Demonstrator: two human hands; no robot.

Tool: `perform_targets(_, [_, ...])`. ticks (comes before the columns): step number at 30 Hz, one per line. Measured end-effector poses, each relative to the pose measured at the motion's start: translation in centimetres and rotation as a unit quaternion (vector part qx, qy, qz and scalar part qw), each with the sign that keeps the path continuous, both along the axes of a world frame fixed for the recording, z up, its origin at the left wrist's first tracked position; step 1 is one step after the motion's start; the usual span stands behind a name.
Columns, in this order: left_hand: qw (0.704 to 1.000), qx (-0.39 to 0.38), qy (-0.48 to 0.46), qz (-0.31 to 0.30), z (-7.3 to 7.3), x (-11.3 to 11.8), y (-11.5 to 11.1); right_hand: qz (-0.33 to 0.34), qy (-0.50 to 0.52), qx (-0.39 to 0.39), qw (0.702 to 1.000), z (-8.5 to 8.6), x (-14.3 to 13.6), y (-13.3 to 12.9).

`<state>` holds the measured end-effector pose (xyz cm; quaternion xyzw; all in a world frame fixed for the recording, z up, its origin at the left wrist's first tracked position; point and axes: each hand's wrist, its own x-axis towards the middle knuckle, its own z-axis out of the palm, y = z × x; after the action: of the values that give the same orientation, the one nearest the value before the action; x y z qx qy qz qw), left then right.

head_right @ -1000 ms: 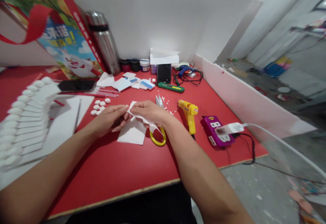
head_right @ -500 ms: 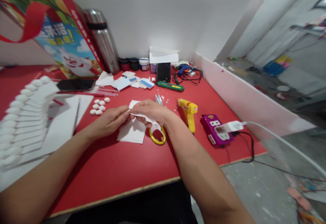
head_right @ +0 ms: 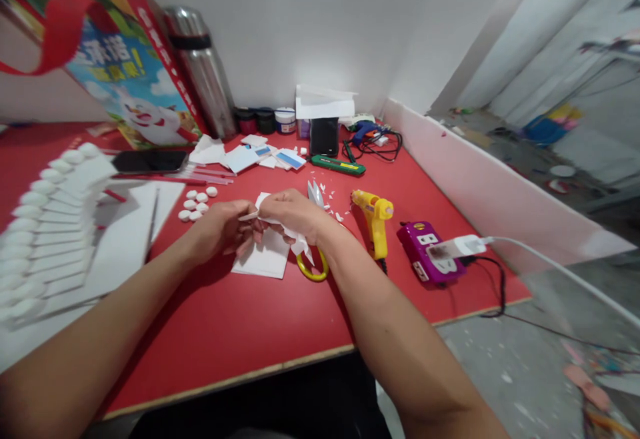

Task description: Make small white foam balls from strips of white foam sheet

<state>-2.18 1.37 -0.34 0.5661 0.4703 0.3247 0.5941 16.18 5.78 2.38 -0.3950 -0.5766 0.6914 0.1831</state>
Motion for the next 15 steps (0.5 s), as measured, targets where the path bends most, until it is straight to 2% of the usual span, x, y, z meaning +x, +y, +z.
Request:
perform_targets(2, [0.99,-0.1,-0.095,-0.025,-0.05,0.02,0.15,0.009,-0.015,0.025,1.0,0.05,0.05,-0.04])
perform_targets(4, [0.981,-0.142,-0.129,-0.037,-0.05,-0.04,0.17,0.024,-0.024,0.048,0.998,0.0,0.08,-0.04])
perform_targets(9, [0.982,-0.132,-0.132,-0.035,0.25,-0.02,-0.14,0.007,-0.046,0.105,0.993,-0.69,-0.02,0.05])
perform_targets(15, [0.991,-0.119,-0.057,-0.013,0.56,0.24,-0.36,0.027,-0.053,0.131,0.99,-0.73,0.24,0.15])
